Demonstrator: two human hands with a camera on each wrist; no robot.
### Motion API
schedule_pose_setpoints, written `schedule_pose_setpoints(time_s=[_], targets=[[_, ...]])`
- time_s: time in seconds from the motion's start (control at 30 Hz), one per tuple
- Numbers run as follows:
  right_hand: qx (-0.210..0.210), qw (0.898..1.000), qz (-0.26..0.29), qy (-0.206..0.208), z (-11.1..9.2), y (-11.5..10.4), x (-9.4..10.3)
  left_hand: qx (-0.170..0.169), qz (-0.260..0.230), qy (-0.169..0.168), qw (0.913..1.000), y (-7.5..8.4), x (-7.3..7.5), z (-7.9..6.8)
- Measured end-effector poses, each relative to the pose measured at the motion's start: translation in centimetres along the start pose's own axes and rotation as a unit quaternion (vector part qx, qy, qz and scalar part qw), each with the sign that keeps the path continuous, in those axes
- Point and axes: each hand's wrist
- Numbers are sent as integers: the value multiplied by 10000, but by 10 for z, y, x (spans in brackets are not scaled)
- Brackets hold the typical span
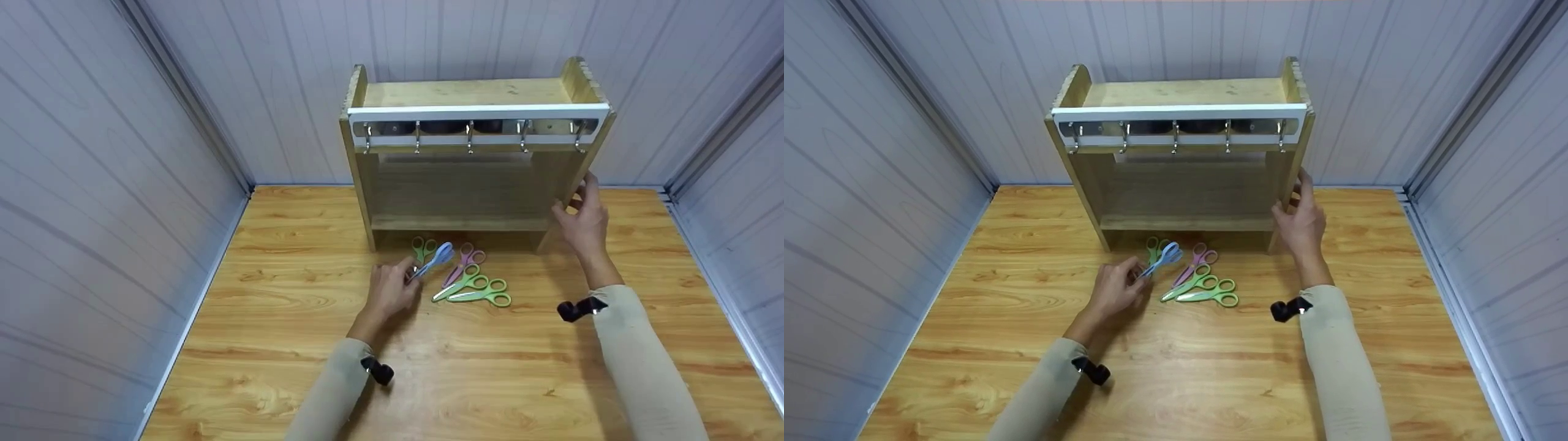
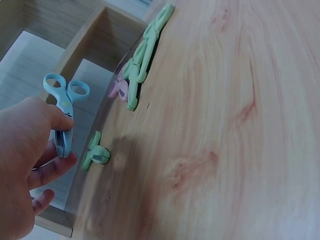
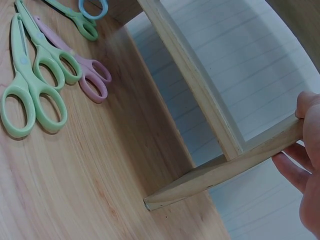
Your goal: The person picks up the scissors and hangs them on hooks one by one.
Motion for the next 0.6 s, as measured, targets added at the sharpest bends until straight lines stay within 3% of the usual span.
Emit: schedule_pose_setpoints(time_s=[0.17,0.27,0.43,0.6], targets=[[-37,10000,-36,-33,0,1,0,-39,-51,-15,10000,25,25,-2],[-41,10000,-42,-62,1,1,0,-60,-5,-23,10000,27,29,-2],[-4,10000,-25,-69,2,3,0,170,-20,-191,9997,46,46,0],[-65,9999,-52,-113,2,3,1,201,106,-119,9997,50,50,2]])
Point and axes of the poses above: each hand's wrist, its own z-axis towards the middle knuckle, its own x-axis out of the back of the hand, y = z × x, and after that the axes turned 7 degrees about x, right-handed
